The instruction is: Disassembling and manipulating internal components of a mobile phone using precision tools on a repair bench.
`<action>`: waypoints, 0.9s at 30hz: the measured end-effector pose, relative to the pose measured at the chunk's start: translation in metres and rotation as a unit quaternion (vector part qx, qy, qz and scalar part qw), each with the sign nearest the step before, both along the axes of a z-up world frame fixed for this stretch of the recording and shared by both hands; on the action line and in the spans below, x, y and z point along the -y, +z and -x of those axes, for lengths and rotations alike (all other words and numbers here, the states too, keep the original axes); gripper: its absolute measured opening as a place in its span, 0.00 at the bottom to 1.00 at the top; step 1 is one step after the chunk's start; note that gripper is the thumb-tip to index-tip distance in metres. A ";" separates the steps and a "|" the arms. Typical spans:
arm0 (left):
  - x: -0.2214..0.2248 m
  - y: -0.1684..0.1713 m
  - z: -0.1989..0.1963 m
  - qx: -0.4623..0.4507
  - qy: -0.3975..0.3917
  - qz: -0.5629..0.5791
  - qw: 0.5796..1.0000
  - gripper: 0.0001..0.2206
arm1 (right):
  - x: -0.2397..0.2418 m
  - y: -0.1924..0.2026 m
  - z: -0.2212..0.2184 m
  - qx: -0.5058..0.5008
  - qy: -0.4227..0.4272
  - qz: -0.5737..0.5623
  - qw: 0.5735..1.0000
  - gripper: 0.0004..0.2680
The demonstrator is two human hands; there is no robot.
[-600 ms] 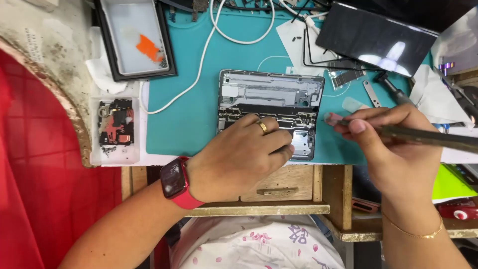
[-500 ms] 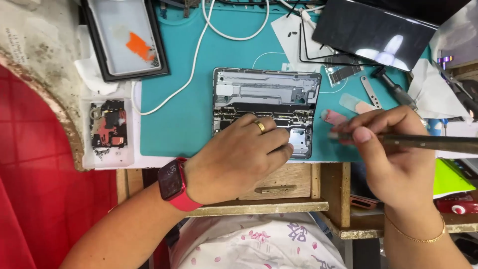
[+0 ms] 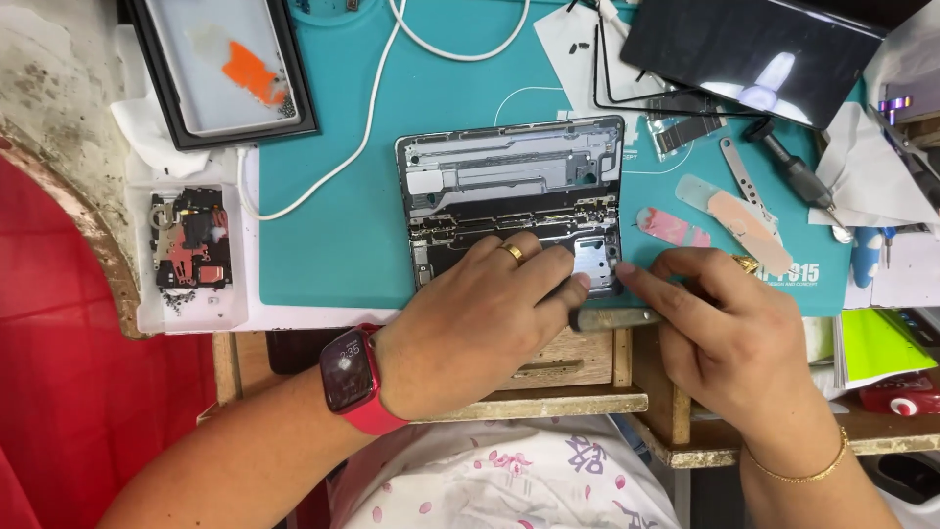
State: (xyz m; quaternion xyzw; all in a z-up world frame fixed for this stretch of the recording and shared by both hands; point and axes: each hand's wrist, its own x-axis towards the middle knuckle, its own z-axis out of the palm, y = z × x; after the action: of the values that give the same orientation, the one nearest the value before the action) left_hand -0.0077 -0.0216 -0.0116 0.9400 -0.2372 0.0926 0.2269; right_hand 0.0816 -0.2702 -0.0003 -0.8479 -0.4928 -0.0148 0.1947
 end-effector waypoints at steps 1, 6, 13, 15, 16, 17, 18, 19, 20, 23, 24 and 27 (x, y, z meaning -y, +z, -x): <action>0.000 -0.001 0.000 -0.001 0.001 0.001 1.000 0.13 | 0.001 0.001 0.000 -0.001 0.001 0.001 1.000 0.17; 0.000 -0.002 0.000 -0.004 0.003 0.039 0.999 0.11 | 0.005 -0.001 -0.001 -0.029 -0.016 0.012 0.999 0.19; -0.004 0.003 0.001 -0.007 0.008 0.039 0.999 0.12 | 0.010 0.003 -0.002 -0.225 -0.142 -0.208 0.941 0.12; -0.004 0.005 -0.001 0.027 0.033 0.032 0.999 0.09 | -0.003 0.020 -0.006 -0.195 -0.137 -0.221 0.946 0.17; -0.005 0.005 0.000 0.027 0.032 0.031 0.999 0.09 | -0.008 0.026 -0.008 -0.195 -0.138 -0.222 0.945 0.17; -0.005 0.006 0.000 0.023 0.037 0.029 0.999 0.09 | -0.013 0.032 -0.010 -0.208 -0.138 -0.181 0.951 0.20; -0.006 0.006 -0.001 0.019 0.042 0.027 0.999 0.09 | -0.017 0.037 -0.012 -0.220 -0.138 -0.140 0.956 0.23; -0.005 0.007 0.000 0.020 0.040 0.028 0.999 0.09 | -0.020 0.034 -0.014 -0.218 -0.140 -0.139 0.956 0.23; -0.006 0.007 0.000 0.013 0.036 0.017 0.999 0.11 | -0.023 0.031 -0.016 -0.311 -0.170 -0.181 0.918 0.22; -0.005 0.008 0.000 0.011 0.037 0.014 0.999 0.10 | -0.024 0.012 -0.024 -0.432 -0.204 -0.261 0.839 0.18; -0.005 0.008 0.000 0.017 0.041 0.022 0.999 0.09 | -0.022 0.004 -0.028 -0.463 -0.210 -0.302 0.806 0.15; -0.007 0.007 0.000 -0.008 0.028 0.017 0.999 0.12 | -0.020 0.000 -0.028 -0.465 -0.223 -0.306 0.800 0.13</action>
State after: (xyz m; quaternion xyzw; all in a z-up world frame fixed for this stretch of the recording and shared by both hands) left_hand -0.0074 -0.0149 -0.0041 0.9431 -0.2074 0.0958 0.2416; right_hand 0.1092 -0.2499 -0.0006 -0.7359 -0.1100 0.1887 0.6409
